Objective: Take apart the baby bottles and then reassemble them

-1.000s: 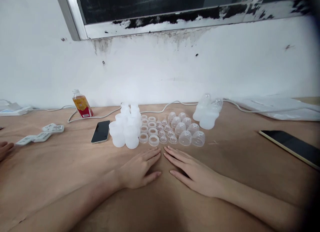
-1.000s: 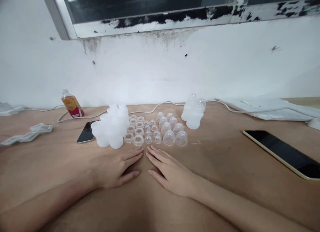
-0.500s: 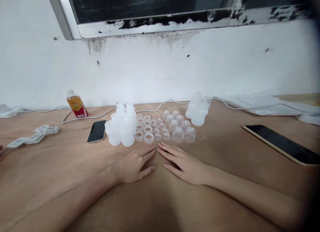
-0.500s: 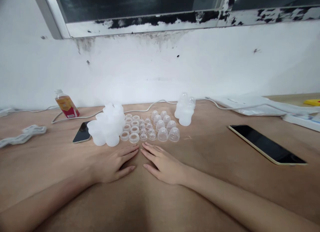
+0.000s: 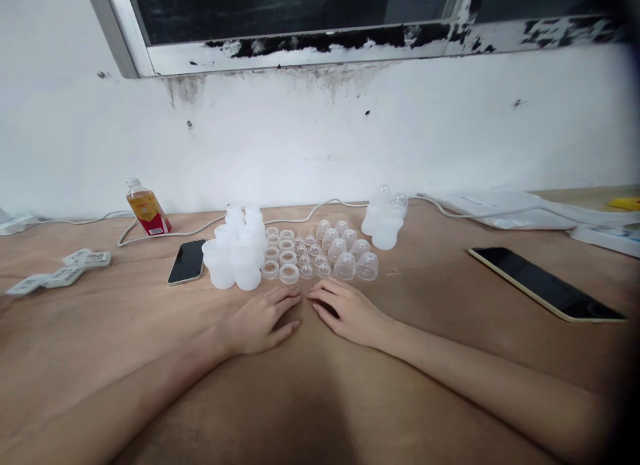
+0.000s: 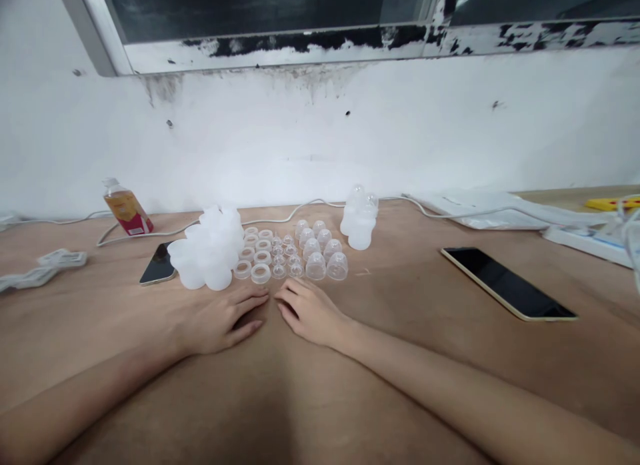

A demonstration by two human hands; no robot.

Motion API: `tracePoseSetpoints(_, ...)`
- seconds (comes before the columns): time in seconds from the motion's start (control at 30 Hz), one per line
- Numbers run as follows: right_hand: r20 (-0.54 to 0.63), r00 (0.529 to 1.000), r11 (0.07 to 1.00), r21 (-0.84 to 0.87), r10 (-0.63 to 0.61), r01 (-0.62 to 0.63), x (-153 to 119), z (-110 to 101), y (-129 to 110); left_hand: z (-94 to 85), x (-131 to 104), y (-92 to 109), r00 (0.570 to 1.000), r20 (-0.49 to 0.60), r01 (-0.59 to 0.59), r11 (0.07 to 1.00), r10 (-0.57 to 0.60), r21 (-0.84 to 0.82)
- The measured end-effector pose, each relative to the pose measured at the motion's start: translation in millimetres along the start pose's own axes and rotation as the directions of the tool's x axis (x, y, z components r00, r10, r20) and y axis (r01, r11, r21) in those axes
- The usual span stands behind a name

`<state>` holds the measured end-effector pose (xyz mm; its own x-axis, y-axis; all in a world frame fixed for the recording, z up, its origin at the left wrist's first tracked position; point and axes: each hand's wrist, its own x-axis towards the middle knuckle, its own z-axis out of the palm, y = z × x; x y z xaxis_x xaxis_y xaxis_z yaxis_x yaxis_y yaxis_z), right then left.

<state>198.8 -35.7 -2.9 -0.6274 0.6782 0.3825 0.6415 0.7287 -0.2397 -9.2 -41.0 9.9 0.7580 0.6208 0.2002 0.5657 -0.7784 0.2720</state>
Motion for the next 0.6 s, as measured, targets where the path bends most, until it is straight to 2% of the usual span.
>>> tracePoseSetpoints(0.13, -0.086, 0.985, 0.988, 0.034, 0.151, -0.148, 13, 7, 6, 5.6, 9, -1, 0.997, -0.077, 0.039, 0.996, -0.033, 0.074)
tracePoseSetpoints(0.3, -0.128, 0.944, 0.952, 0.078, 0.303, -0.295, 34, 17, 17, 14.8, 22, -4, 0.960, -0.261, 0.160, 0.967, -0.105, 0.200)
tracePoseSetpoints(0.4, -0.137, 0.941, 0.951, 0.074, 0.309, -0.301, 42, 20, 21, 15.5, 24, -4, 0.964, -0.245, 0.157, 0.965, -0.104, 0.210)
tracePoseSetpoints(0.5, -0.204, 0.941, 0.959, 0.144, 0.272, -0.246, 43, 18, 21, 12.4, 22, 0, 0.974, -0.215, 0.122, 0.970, -0.075, 0.212)
tracePoseSetpoints(0.6, -0.223, 0.939, 0.963, 0.129, 0.262, -0.238, 36, 12, 16, 11.2, 19, 2, 0.959, -0.271, 0.145, 0.967, -0.085, 0.208)
